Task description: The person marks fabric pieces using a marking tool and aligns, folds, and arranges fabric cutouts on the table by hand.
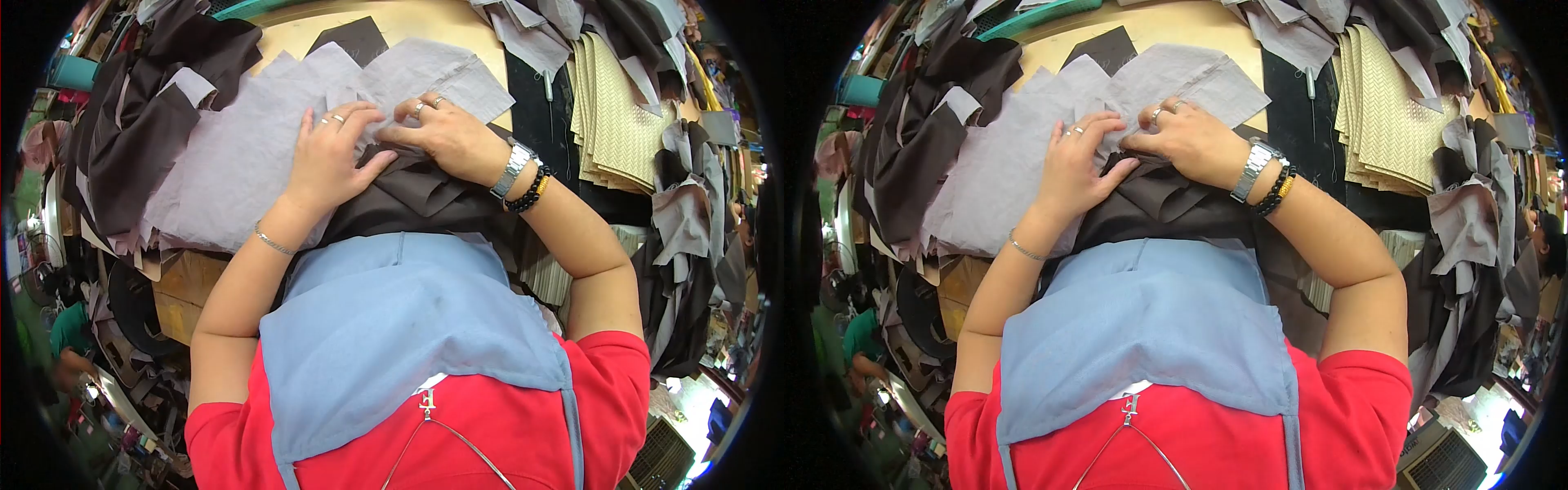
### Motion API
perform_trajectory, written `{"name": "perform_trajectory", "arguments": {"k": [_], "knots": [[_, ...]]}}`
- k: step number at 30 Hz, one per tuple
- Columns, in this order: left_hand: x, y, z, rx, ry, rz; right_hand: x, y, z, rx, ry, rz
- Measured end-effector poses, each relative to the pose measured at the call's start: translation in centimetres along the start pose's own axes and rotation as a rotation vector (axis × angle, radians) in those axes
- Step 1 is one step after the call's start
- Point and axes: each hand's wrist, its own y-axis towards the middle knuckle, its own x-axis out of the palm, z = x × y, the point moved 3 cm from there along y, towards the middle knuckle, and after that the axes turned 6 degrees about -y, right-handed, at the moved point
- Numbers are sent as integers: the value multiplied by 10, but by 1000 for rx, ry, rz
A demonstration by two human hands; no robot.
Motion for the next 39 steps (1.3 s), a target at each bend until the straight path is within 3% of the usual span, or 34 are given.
{"name": "perform_trajectory", "arguments": {"k": [7, 16, 25, 31, 39], "knots": [[-1, -4, -2, 55, 153, -129, 3, -6, 0, 35, 8, 45], [-4, -8, 0, 162, 288, -62, 7, -10, -3, 97, -70, 105], [-3, -10, 3, 134, 322, -42, 10, -25, 12, 284, 7, 273], [-4, -10, 6, 120, 303, -51, 4, -27, 13, 408, -167, 224], [-3, 6, 12, 101, 321, -31, 10, -33, 23, 394, -64, 253]]}}
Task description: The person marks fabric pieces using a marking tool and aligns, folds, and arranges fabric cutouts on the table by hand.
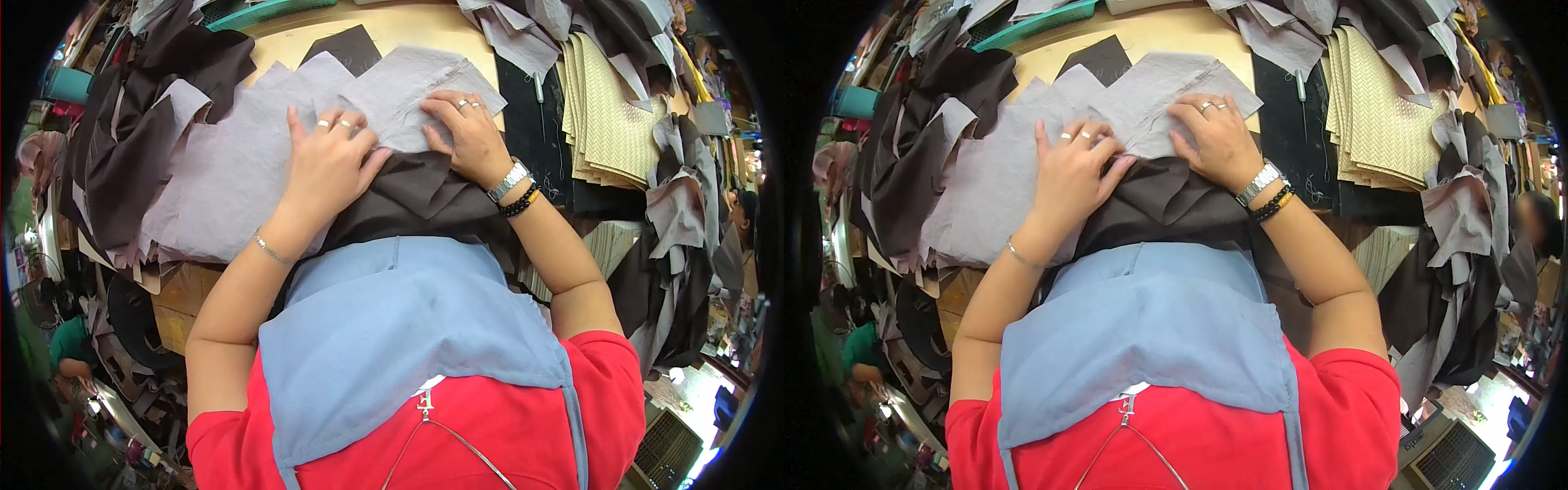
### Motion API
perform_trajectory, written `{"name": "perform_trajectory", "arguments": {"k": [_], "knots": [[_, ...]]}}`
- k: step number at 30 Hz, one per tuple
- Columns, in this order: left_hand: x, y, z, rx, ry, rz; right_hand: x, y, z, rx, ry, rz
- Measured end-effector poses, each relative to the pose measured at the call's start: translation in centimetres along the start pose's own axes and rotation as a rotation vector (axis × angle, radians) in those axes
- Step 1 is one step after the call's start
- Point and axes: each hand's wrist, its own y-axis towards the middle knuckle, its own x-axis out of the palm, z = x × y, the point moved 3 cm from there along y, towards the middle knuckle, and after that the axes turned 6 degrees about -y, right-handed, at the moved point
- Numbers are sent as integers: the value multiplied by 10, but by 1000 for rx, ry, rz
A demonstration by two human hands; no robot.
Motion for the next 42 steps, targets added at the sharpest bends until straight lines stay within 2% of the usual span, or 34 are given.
{"name": "perform_trajectory", "arguments": {"k": [4, 10, 16, 19, 22, 25, 28, 31, 42], "knots": [[10, 31, 7, 78, 42, 50, 4, 1, 3, 27, 18, 5], [28, 46, -1, 29, 56, -49, -4, 0, -3, -30, 37, 57], [25, 50, 7, 197, 172, -40, 2, -1, -1, -29, 74, 72], [26, 54, 7, 206, 185, -4, 2, 0, -1, -26, 92, 72], [33, 55, -2, 72, 69, 55, 3, -1, -1, -26, 40, 101], [35, 55, -14, -209, -144, -71, 2, 0, -1, -26, 39, 95], [31, 45, -7, 14, -63, 68, -3, 3, -5, -27, 29, 86], [21, 29, -1, 125, 2, 19, 0, 3, -4, -89, 13, 72], [6, 7, -16, 118, 35, -65, 0, 5, 0, -144, -52, -40]]}}
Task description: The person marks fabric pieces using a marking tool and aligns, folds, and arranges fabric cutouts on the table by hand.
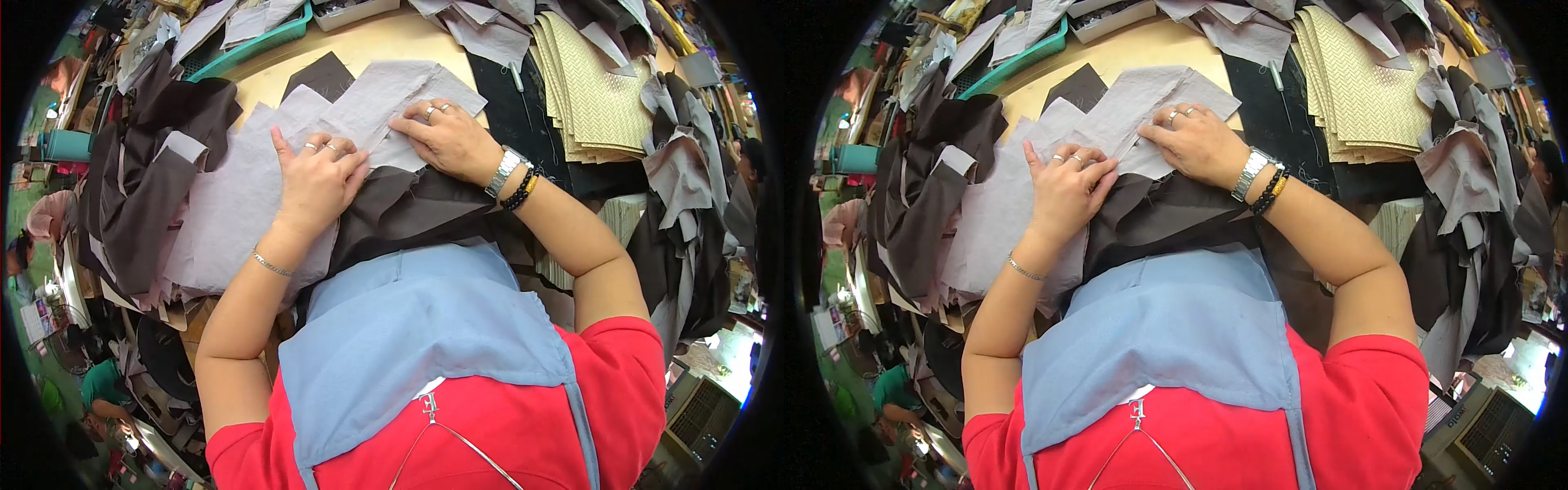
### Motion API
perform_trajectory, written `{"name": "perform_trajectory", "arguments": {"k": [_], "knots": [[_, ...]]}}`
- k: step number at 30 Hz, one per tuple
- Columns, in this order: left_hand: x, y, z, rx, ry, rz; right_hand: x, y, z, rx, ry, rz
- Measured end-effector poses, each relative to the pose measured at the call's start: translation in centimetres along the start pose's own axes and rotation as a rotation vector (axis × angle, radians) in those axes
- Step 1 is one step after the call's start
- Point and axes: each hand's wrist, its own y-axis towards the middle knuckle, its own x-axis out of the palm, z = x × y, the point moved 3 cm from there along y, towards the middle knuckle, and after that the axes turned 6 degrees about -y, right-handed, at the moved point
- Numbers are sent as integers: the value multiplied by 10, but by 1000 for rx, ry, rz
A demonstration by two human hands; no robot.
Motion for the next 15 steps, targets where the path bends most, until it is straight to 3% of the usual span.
{"name": "perform_trajectory", "arguments": {"k": [4, 7, 11, 15], "knots": [[-3, -8, 4, -5, 15, 16, -3, 5, -5, -15, -143, -55], [0, -11, 6, 9, 90, 20, -3, 7, -26, -194, -99, -73], [-1, -13, 6, 22, 96, 1, 4, 0, -29, -82, -15, -173], [3, -17, 7, 55, 116, 15, 3, -7, -12, 26, 5, -133]]}}
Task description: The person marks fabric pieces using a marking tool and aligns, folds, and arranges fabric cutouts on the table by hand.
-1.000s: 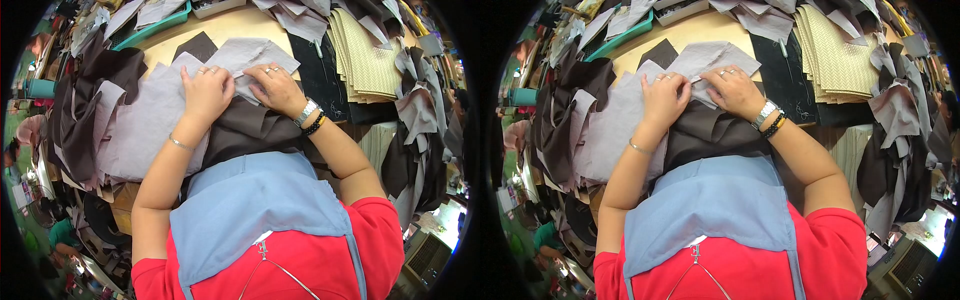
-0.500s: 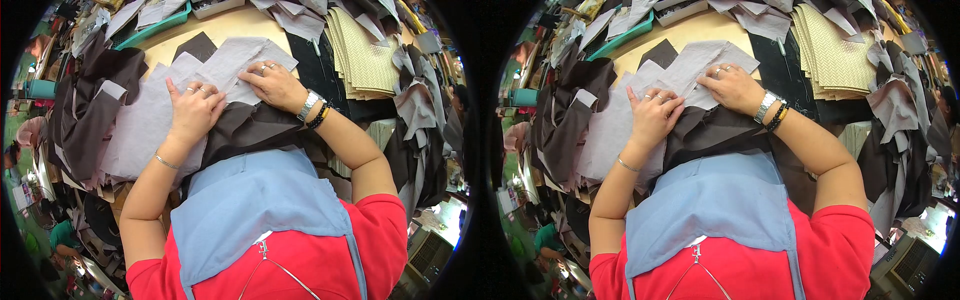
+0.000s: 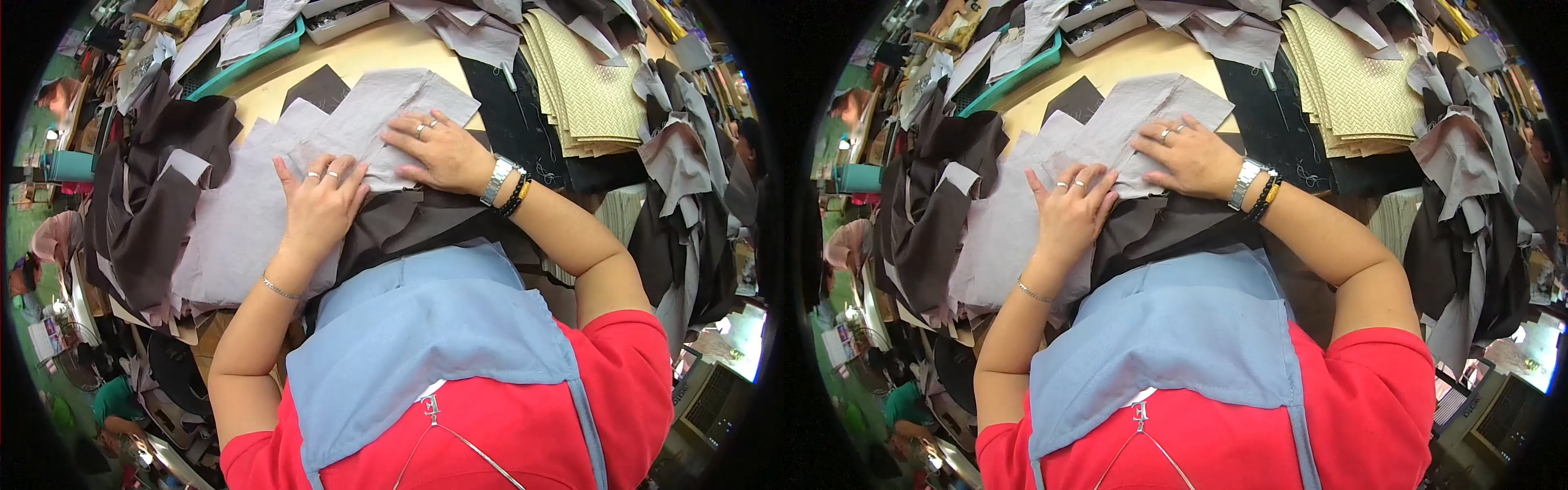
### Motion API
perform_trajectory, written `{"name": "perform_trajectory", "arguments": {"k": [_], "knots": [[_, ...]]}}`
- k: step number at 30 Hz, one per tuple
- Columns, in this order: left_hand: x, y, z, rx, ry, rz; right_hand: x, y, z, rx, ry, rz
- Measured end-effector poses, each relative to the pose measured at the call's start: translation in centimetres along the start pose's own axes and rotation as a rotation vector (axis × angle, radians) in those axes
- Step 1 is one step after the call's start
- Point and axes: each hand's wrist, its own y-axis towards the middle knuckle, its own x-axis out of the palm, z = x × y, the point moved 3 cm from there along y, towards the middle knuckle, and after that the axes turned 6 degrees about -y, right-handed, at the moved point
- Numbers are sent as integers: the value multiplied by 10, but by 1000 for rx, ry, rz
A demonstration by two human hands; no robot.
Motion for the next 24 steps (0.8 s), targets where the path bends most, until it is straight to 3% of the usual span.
{"name": "perform_trajectory", "arguments": {"k": [7, 16, 22, 24], "knots": [[6, -4, 1, 147, 78, 48, -6, -2, 39, 179, -125, 5], [4, -7, -1, 70, 8, 23, -5, 5, 52, 420, -304, -29], [4, -6, 0, 21, 45, -15, -4, 7, 45, 402, -319, 86], [9, -7, -2, -4, 13, 0, -10, 8, 16, 161, -210, 48]]}}
